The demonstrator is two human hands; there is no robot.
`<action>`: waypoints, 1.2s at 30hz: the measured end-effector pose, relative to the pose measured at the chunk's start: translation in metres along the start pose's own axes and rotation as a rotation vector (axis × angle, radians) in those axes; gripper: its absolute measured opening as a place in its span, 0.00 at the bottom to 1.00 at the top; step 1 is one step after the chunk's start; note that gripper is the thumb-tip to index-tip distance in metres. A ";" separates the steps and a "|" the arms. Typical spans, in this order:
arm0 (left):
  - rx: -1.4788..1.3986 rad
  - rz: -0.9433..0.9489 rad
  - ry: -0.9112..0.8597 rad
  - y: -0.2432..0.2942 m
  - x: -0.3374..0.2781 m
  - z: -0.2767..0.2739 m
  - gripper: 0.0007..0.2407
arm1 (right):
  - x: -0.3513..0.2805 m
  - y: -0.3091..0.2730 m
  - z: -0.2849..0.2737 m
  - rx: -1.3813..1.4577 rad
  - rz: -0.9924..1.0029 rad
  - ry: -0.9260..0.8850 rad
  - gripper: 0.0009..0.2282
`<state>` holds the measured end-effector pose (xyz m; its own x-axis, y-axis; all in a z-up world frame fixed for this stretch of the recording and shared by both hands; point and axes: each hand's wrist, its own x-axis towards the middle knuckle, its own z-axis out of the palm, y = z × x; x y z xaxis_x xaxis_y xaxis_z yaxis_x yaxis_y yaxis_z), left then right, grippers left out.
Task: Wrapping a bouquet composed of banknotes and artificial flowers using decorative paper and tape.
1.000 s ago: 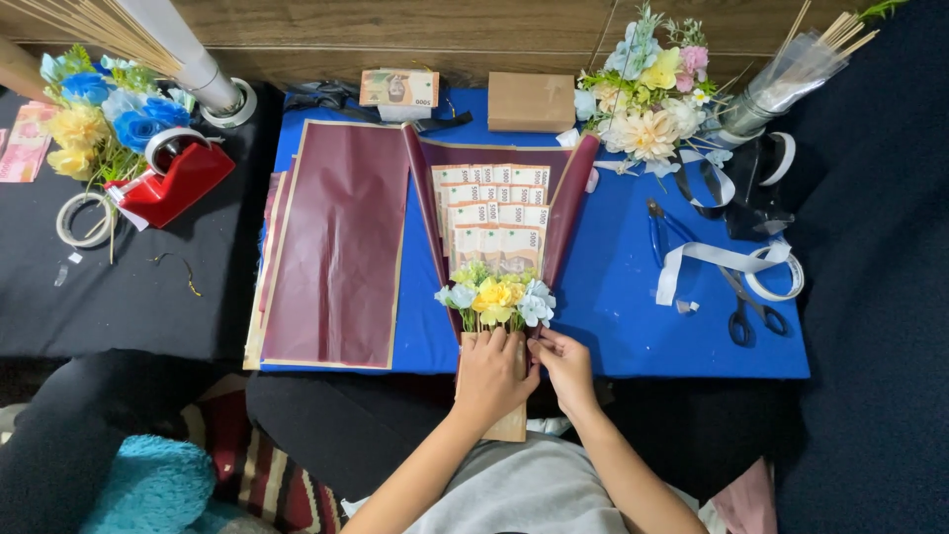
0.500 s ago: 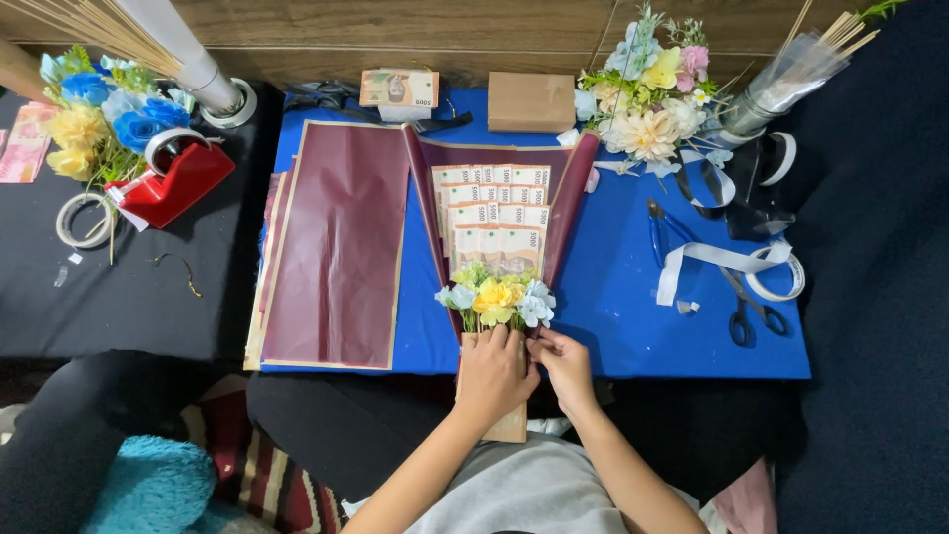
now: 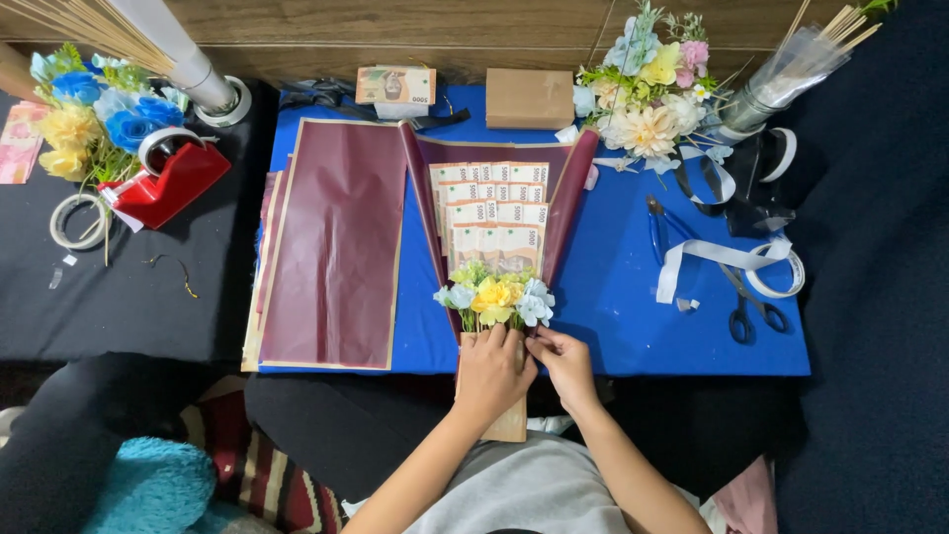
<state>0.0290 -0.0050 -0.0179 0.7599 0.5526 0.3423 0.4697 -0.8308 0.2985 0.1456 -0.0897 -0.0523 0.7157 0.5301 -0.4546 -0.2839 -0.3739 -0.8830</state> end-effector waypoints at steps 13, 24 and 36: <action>-0.033 0.006 0.015 0.004 0.002 -0.013 0.07 | 0.012 -0.004 -0.002 0.186 0.024 0.002 0.21; -0.088 0.017 0.071 0.003 0.006 -0.018 0.08 | 0.050 -0.090 0.018 0.607 0.020 -0.083 0.22; -0.182 -0.006 -0.047 0.005 0.008 -0.027 0.05 | 0.133 -0.091 0.016 0.485 0.071 -0.143 0.22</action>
<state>0.0259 -0.0030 0.0103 0.7797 0.5501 0.2991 0.3884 -0.7995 0.4581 0.2561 0.0265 -0.0345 0.5991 0.6276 -0.4972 -0.6168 -0.0342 -0.7864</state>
